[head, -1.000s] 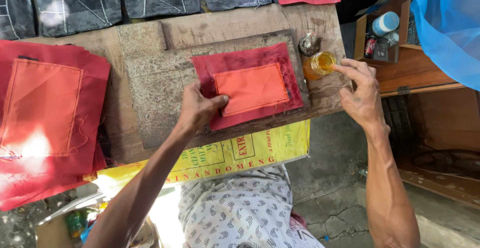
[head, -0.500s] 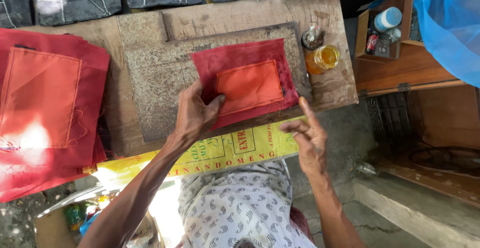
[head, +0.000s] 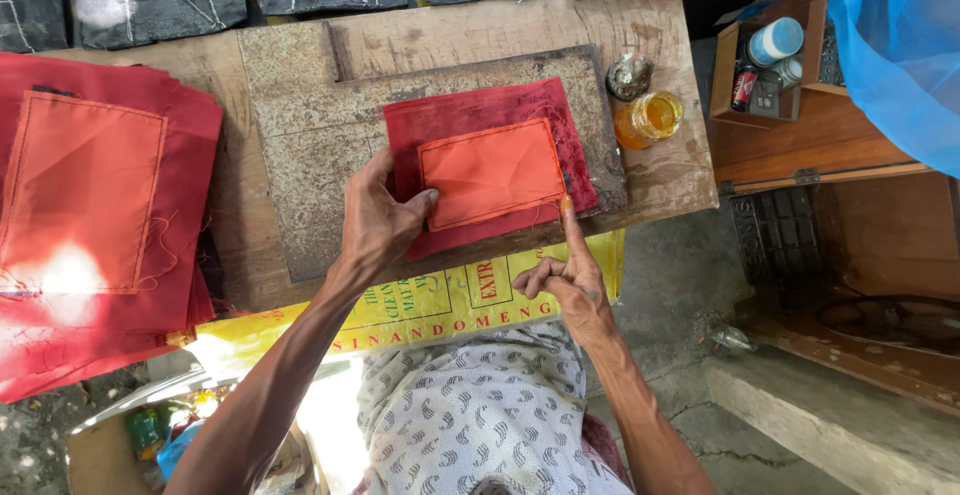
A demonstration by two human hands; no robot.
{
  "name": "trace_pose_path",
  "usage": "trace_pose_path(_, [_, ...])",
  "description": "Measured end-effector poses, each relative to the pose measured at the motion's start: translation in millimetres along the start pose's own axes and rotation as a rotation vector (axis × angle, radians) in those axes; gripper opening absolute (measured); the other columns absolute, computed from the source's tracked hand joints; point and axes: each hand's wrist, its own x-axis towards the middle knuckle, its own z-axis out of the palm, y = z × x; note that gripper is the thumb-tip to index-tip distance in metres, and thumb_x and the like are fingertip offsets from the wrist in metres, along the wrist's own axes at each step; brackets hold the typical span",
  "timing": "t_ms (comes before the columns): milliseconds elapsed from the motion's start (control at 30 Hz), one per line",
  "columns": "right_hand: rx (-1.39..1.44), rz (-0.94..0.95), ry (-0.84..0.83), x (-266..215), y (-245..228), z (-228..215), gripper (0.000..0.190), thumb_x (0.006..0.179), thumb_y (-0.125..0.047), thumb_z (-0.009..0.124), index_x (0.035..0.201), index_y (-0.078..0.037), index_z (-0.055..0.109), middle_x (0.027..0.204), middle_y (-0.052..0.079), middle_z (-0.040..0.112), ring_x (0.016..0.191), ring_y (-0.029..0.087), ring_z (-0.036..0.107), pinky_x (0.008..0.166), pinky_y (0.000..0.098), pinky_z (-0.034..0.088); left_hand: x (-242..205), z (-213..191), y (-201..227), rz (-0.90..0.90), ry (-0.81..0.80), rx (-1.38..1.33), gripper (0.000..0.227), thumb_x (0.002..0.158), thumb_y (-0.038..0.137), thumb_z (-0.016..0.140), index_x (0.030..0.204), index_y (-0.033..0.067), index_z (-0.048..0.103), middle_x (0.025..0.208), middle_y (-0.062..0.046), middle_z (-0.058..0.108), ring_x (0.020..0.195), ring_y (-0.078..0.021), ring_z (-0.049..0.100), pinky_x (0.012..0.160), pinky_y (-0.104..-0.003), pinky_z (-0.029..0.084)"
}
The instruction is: The person repeatedly rubs the surface of red fabric pieces with their right index finger. They handle the fabric one at a time, picking it up, rubbing it, and placing it back on the table. The person also stacks the treated pieces together.
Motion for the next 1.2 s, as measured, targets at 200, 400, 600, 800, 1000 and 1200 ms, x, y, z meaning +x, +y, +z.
trace_pose_path(200, [-0.23,0.036,-0.071,-5,4,52,0.1,0.078,0.014,0.041,0.166,-0.018,0.007,0.065,0.008,0.065,0.061,0.016,0.067,0.066,0.0312,0.063,3,-7,1,0.054,0.012,-0.039,0.054,0.076,-0.003,0.077,0.127,0.0003,0.062,0.116,-0.013,0.074,0.105,-0.0205,0.072,0.092,-0.034,0.058])
trace_pose_path(400, [-0.281,-0.016,-0.074,-4,2,73,0.098,0.078,0.013,0.039,0.167,-0.014,0.01,0.062,0.006,0.062,0.052,0.011,0.06,0.053,0.0252,0.058,9,-11,-3,-0.083,-0.014,-0.102,0.053,0.077,-0.001,0.077,0.128,0.0021,0.062,0.115,-0.011,0.075,0.103,-0.0177,0.074,0.089,-0.032,0.061])
trace_pose_path(600, [-0.654,-0.052,0.065,6,-7,68,0.104,0.072,0.01,0.048,0.164,-0.013,0.006,0.061,0.007,0.064,0.052,0.016,0.061,0.051,0.0317,0.054,13,-16,-7,-0.061,-0.025,-0.152,0.051,0.079,-0.002,0.077,0.128,0.0007,0.061,0.114,-0.012,0.075,0.103,-0.0198,0.074,0.088,-0.032,0.063])
trace_pose_path(800, [-1.263,-0.178,-0.126,-8,11,122,0.11,0.07,0.006,0.065,0.164,-0.014,0.012,0.059,0.014,0.063,0.053,0.032,0.063,0.055,0.0482,0.051,15,-19,-5,-0.125,-0.031,-0.199,0.05,0.078,-0.001,0.076,0.126,0.0011,0.061,0.111,-0.012,0.076,0.101,-0.017,0.074,0.086,-0.032,0.063])
trace_pose_path(1000, [-1.249,-0.27,-0.183,-7,2,122,0.113,0.067,0.004,0.069,0.164,-0.012,0.013,0.064,0.017,0.063,0.053,0.034,0.064,0.054,0.0502,0.052,11,-21,-11,-0.054,-0.042,-0.196,0.044,0.079,-0.001,0.077,0.121,-0.0009,0.063,0.112,-0.013,0.076,0.1,-0.0158,0.073,0.086,-0.031,0.061])
trace_pose_path(1200, [-1.315,-0.272,-0.216,-1,6,132,0.106,0.071,0.002,0.067,0.164,-0.017,0.019,0.063,0.016,0.064,0.052,0.031,0.063,0.053,0.0493,0.052,19,-20,-10,-0.17,-0.033,-0.174,0.049,0.078,-0.002,0.076,0.126,0.002,0.063,0.107,-0.011,0.077,0.096,-0.0145,0.072,0.082,-0.031,0.061])
